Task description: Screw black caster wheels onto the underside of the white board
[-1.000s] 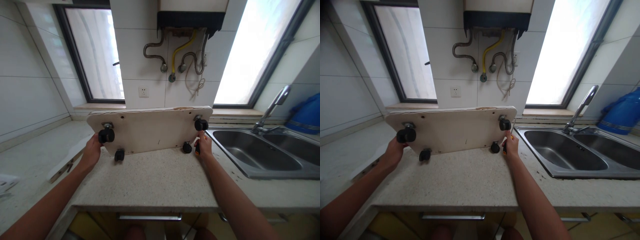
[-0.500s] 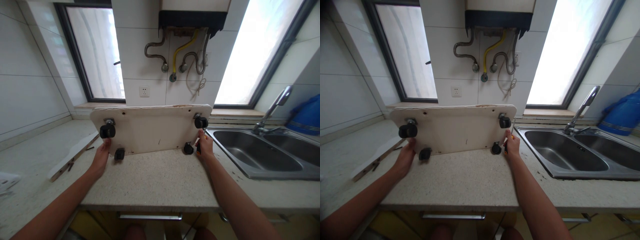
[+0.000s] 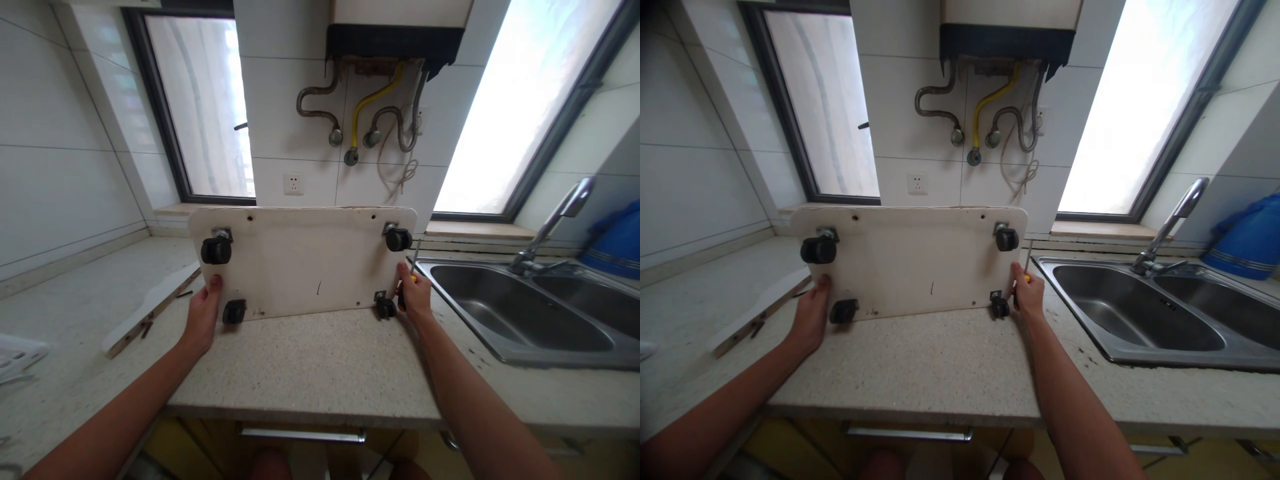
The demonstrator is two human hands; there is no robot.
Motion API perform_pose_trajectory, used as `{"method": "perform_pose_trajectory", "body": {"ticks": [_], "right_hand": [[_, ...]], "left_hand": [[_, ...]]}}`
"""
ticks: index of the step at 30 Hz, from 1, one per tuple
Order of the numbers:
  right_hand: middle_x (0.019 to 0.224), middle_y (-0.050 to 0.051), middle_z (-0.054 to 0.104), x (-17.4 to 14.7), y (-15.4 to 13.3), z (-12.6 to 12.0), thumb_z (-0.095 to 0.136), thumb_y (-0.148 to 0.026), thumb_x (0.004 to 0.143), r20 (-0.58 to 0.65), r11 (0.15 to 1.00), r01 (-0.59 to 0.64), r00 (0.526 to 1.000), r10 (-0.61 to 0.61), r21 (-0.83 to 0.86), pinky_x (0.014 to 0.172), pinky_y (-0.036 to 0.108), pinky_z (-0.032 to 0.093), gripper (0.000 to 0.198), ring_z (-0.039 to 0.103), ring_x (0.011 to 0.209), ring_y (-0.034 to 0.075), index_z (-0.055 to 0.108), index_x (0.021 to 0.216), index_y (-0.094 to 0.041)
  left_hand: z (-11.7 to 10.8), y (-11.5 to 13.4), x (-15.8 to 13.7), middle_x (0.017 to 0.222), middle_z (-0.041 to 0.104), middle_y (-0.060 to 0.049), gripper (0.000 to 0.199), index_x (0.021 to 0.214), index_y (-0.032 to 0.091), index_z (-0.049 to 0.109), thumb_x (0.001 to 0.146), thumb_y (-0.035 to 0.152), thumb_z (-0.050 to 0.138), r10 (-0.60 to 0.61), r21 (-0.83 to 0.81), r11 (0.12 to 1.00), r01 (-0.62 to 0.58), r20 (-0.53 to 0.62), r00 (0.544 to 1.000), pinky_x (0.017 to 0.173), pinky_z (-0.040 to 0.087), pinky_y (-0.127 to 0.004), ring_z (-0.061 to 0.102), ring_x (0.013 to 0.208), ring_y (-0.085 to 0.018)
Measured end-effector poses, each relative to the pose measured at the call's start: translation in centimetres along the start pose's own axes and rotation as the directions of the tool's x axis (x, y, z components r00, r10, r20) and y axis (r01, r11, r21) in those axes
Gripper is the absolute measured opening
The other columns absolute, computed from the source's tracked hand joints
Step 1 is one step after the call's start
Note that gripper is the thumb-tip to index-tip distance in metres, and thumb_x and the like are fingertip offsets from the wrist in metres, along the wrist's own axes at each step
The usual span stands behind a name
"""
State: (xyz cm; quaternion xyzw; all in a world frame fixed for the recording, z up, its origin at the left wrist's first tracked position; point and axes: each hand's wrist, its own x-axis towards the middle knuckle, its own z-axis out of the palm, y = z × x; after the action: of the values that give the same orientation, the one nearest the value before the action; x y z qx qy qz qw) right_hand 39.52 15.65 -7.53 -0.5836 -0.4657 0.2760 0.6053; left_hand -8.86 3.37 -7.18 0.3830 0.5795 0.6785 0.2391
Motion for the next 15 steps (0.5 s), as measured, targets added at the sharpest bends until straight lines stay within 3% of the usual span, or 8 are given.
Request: {"method": "perform_pose_trajectory", "body": {"ticks": [5,12,15], "right_hand": [[0.092,0.0,0.068,0.08,-0.06,0.09,0.071,-0.054,0.109,-0.003,1.0,0.03,1.0,-0.03,-0.007,0.066,0.024,0.058,0.04,0.064,0.074,0.011,0.071,0.108,-0.014],[0.095,0.001,0.069,0.11,-0.13,0.27,0.072,-0.053,0.109,0.003,0.999,0.038,0.999,-0.038,-0.026,0.069,0.026,0.06,0.04,0.066,0.077,0.012,0.071,0.111,-0.013],[0.098,0.001,0.07,0.11,-0.19,0.2,0.071,-0.054,0.109,0.007,0.999,0.029,1.0,-0.029,-0.039,0.072,0.027,0.061,0.041,0.068,0.081,0.013,0.072,0.112,-0.013]], "left_hand": [[0.35,0.06,-0.03,0.092,0.083,-0.013,0.091,0.102,0.017,0.076,0.072,0.102,0.071,-0.011,-0.002,1.0,0.011,-0.021,1.0,0.087,0.067,-0.046,0.079,0.089,-0.033],[-0.07,-0.18,-0.26,0.073,0.073,-0.006,0.079,0.084,0.018,0.071,0.079,0.097,0.072,0.011,0.035,0.999,-0.009,-0.065,0.998,0.061,0.054,-0.033,0.068,0.071,-0.025],[-0.19,-0.38,-0.19,0.072,0.073,-0.006,0.076,0.081,0.019,0.07,0.079,0.095,0.074,0.012,0.022,1.0,-0.011,-0.077,0.997,0.056,0.052,-0.032,0.066,0.068,-0.024]]}}
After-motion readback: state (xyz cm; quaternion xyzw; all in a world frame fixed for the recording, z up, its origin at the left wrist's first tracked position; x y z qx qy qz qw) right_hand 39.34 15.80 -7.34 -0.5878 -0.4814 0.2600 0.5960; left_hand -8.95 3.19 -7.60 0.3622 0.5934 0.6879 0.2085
